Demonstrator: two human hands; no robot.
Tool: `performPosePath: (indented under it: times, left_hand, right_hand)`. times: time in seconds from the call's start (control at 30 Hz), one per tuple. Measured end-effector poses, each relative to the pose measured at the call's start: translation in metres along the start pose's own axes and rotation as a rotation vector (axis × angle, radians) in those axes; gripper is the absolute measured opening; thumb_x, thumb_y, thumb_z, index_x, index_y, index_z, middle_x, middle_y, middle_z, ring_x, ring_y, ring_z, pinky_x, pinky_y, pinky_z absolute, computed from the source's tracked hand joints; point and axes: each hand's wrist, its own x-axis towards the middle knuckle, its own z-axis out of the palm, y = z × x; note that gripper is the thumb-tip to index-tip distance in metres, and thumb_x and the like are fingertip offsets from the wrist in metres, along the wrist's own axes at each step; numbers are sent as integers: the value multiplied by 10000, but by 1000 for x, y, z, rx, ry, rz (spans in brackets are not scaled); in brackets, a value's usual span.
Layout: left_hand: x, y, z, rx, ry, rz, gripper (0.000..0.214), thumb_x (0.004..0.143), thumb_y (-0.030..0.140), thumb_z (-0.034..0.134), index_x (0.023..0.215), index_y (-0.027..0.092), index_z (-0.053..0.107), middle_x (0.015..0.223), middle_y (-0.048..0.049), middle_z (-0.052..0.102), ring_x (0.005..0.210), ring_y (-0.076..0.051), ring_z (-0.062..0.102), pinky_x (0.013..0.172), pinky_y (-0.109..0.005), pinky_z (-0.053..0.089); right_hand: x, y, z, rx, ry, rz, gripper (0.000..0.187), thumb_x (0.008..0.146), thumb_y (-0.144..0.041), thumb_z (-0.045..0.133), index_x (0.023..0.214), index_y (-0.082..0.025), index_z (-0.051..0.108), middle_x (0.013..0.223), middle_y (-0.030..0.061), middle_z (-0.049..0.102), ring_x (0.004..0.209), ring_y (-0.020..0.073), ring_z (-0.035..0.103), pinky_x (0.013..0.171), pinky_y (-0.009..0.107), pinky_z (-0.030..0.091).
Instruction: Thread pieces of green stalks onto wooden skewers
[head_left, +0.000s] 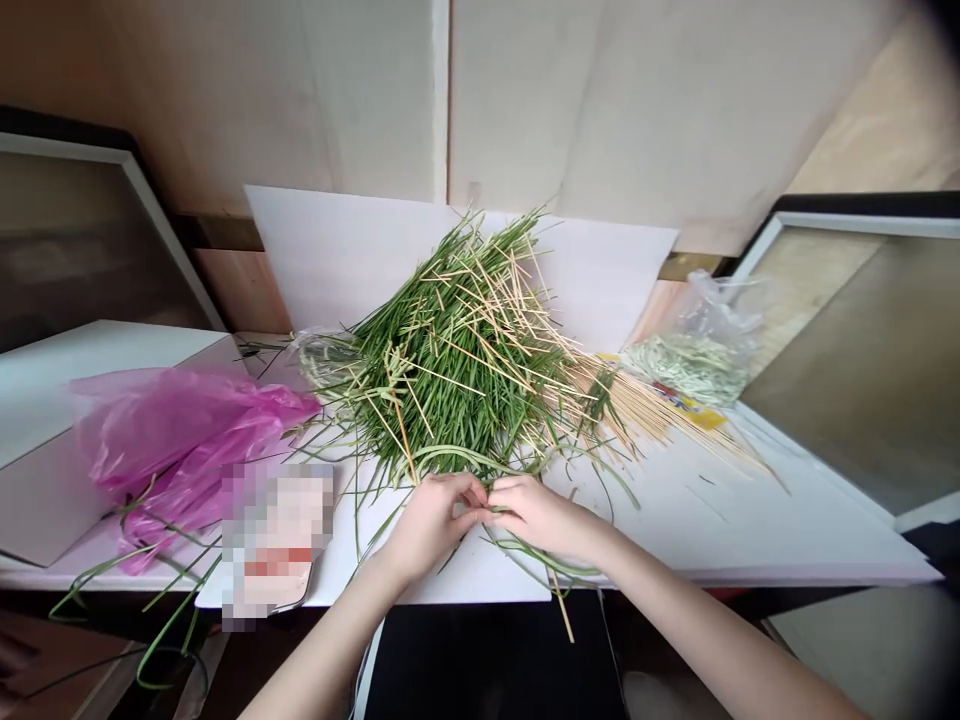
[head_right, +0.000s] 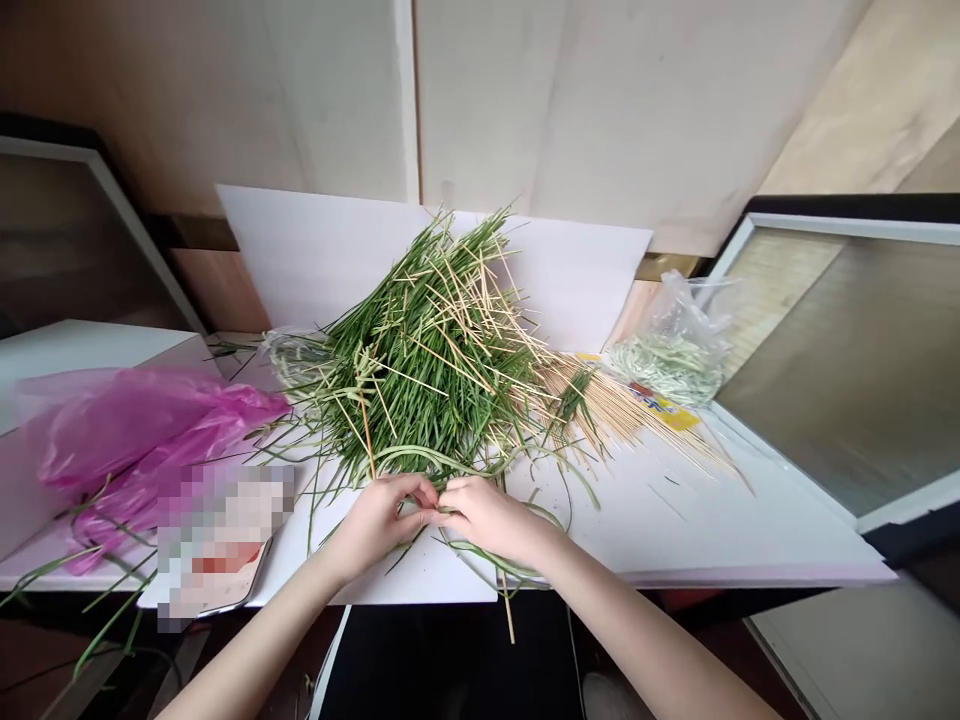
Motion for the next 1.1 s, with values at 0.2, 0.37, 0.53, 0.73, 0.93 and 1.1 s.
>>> performPosePath:
  times: [0.2,0.37,0.53,0.73,0.93,1.1]
  left_hand:
    - [13,-3,-5,-147,-12,-15,116,929,299,701,887,197,663,824,-17,765,789,-196,717,771,-306,532]
    - [19,3,-18,114,10,98,76,970,266,682,947,194,686,892,-32,775,830,-212,709,792,-319,503]
    - [30,18,-15,493,-95,313,231,1053,340,569,999,188,734,958,-81,786,907,-265,706,844,-388,440]
    - [42,19,-17,390,-210,328,387,1089,355,468,938,163,768,843,-75,728,805,-234,648,799,-356,418]
    - [37,19,-15,-414,-285,-79,470,951,556,641,714,156,707,606,15,556,591,-140,480,643,-279,365]
    - [0,34,4,-958,-216,-370,558,723,643,854,585,146,639,550,19,533,570,-107,433,627,-260,332]
  right_hand:
    - [-10,10,-15,104,52,72,218,998,-203,664,785,-179,700,755,-25,562,742,165,536,698,269,390]
    - [-21,15,-31,234,18,137,366,1087,-214,416,859,-189,702,667,-53,505,598,131,456,605,260,347]
    - [-12,23,-23,312,20,185,434,1113,-410,448,767,-195,598,652,-60,481,594,140,494,635,285,415]
    - [-12,18,-29,364,9,126,475,1106,-505,463,754,-198,554,675,-56,521,594,133,533,630,283,462]
    - [-19,0,-38,223,124,5,371,1094,-245,405,735,-219,496,667,-49,507,589,127,490,585,250,418]
    - [-38,-12,-24,-41,282,-222,371,1067,-130,417,719,-209,519,655,-27,576,572,119,495,533,239,383]
